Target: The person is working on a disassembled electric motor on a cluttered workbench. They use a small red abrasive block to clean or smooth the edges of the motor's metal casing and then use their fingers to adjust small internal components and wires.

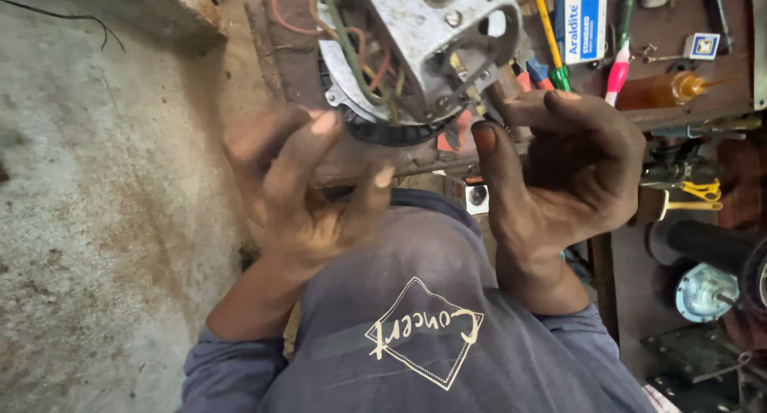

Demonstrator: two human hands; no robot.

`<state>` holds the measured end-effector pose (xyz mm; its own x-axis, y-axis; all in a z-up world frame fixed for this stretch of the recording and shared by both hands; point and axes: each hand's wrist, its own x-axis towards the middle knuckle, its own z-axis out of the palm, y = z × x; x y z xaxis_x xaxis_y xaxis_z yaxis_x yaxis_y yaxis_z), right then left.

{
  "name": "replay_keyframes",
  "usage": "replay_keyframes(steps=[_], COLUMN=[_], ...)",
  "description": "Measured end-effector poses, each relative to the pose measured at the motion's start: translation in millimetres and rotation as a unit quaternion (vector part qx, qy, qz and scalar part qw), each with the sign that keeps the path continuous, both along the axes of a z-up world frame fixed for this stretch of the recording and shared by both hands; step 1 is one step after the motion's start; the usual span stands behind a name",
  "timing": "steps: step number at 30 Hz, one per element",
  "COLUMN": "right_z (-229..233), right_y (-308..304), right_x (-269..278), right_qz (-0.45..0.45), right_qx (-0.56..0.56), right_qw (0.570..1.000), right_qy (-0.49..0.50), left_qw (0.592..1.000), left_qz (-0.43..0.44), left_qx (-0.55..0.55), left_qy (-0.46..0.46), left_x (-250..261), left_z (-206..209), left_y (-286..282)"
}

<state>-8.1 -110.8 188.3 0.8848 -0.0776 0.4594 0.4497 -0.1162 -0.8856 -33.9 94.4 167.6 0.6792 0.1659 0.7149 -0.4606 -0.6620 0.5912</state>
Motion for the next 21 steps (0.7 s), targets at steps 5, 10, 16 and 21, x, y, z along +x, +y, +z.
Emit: replay_keyframes(steps=[5, 10, 16, 21], right_z=[3, 5, 11, 12], right_y=[9, 15, 19, 28], right_x=[6, 2, 4, 7], right_qz=[-0.001, -0.022, -0.035, -0.043], right_qx=[-0.020, -0.033, -0.082, -0.066], right_qw=[0.999, 0.998, 0.993, 0.994], right_qy=[-0.045, -0.046, -0.074, -0.072], left_qw=[0.999, 0.998, 0.996, 0.997], left_qz=[0.019, -0.031, -0.060, -0.038], left_qx=[-0.001, -0.024, -0.030, -0.001], left_qy=[-0.039, -0.049, -0.054, -0.062], left_x=[20, 30, 33, 35], left_z=[12, 15, 10, 7], left_y=[-3, -4, -5, -6])
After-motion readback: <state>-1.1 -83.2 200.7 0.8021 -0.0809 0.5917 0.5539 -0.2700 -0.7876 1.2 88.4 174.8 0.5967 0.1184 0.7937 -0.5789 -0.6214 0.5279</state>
